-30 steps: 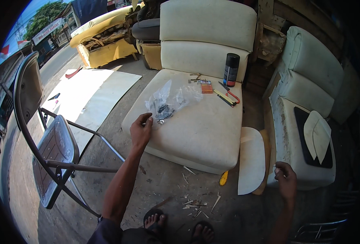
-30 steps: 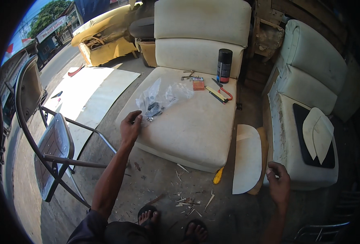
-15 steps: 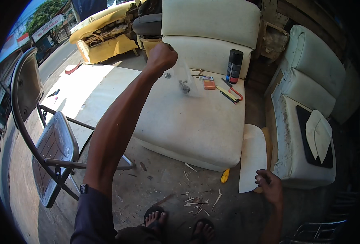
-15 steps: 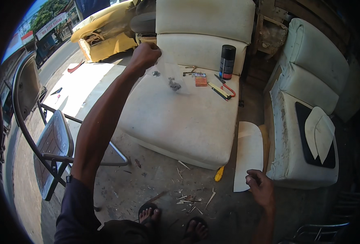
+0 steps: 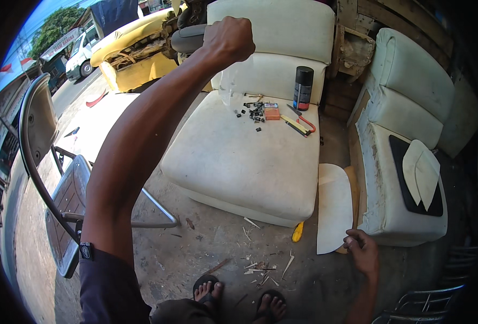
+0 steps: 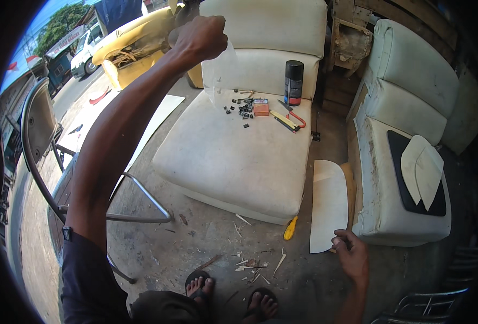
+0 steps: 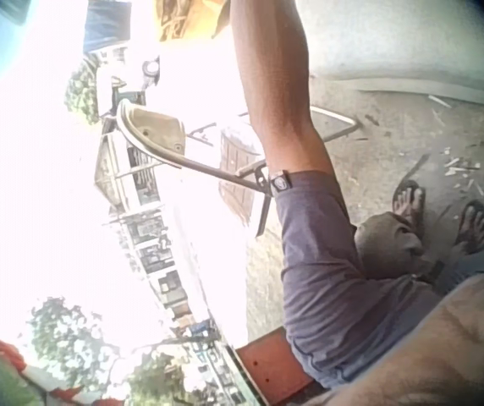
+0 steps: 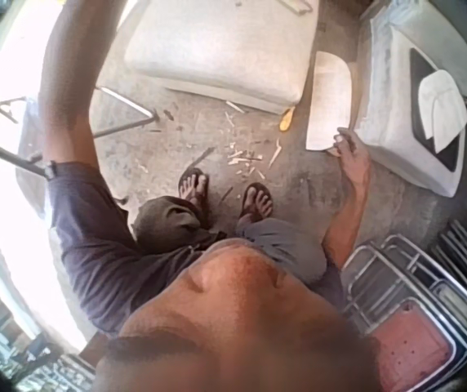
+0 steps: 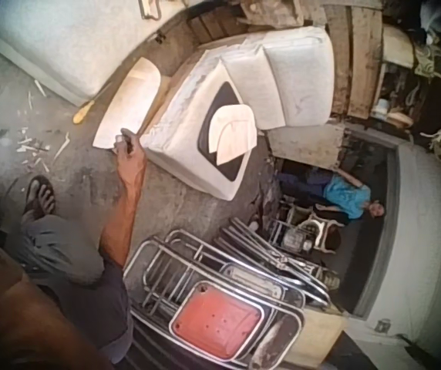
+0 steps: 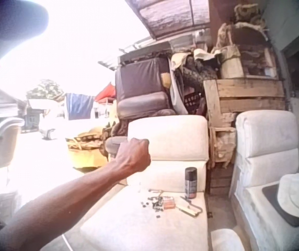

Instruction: The person uses a screwdriver to tighten or remove screws on the underside of a chair seat, then picks up a plastic bag of hardware and places the pieces onto a sofa cushion.

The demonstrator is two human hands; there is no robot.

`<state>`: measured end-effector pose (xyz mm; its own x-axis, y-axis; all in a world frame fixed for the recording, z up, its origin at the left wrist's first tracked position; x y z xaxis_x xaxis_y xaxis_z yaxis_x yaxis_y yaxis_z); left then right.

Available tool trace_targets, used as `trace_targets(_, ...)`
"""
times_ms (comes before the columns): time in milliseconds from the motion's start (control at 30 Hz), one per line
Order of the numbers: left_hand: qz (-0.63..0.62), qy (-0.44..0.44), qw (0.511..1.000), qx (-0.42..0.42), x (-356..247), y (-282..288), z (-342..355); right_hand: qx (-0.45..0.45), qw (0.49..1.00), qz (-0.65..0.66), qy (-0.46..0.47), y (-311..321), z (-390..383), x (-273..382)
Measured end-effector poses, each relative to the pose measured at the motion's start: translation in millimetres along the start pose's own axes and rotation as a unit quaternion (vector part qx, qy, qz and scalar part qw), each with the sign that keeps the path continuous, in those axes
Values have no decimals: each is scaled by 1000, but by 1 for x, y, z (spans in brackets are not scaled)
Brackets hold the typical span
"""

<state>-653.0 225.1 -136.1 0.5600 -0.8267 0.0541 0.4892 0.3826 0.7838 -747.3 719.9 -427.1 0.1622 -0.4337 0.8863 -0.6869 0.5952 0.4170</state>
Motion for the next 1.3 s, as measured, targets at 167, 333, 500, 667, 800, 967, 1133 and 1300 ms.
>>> trace_targets(167,-1,-55,998,-35,-2,2,-14,-6,1000,-3,17,-3,-5,6)
trace_targets(333,-74,-66,978,-185,8,16,-33,-22,1000,8,12,-2,-10,10)
trace_targets(500,-125,-146,947,-259,-9,13,-61,-23,1000,3,11,-5,-13,24)
trace_targets(667,-185,-30,939,-290,32,-7,-76,-26,999,-9,41,-11,-24,40)
trace_targets(800,-234,62,917,-318,54,-13,-96,-43,997,-44,52,0,-36,32)
trace_targets(967,-585,325,702,-244,102,-57,-135,-48,999,-17,19,-5,-49,34)
trace_targets(1133,-904,166,361,157,-51,-75,-295,-67,998,-7,-4,-10,-54,35)
trace_targets(1300,-842,148,361,372,-103,-95,-463,24,998,-6,60,-91,-58,79)
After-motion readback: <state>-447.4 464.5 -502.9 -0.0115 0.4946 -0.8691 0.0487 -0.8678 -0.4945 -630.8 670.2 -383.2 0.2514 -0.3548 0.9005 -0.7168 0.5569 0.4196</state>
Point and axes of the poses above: each hand's wrist, its own z-axis towards the middle knuckle, its own y-axis out of the back of the hand, x = y × z, the point moved 5 cm from there along z, towards the middle knuckle, and after that the axes turned 1 degree about x, right-handed, at the moved point
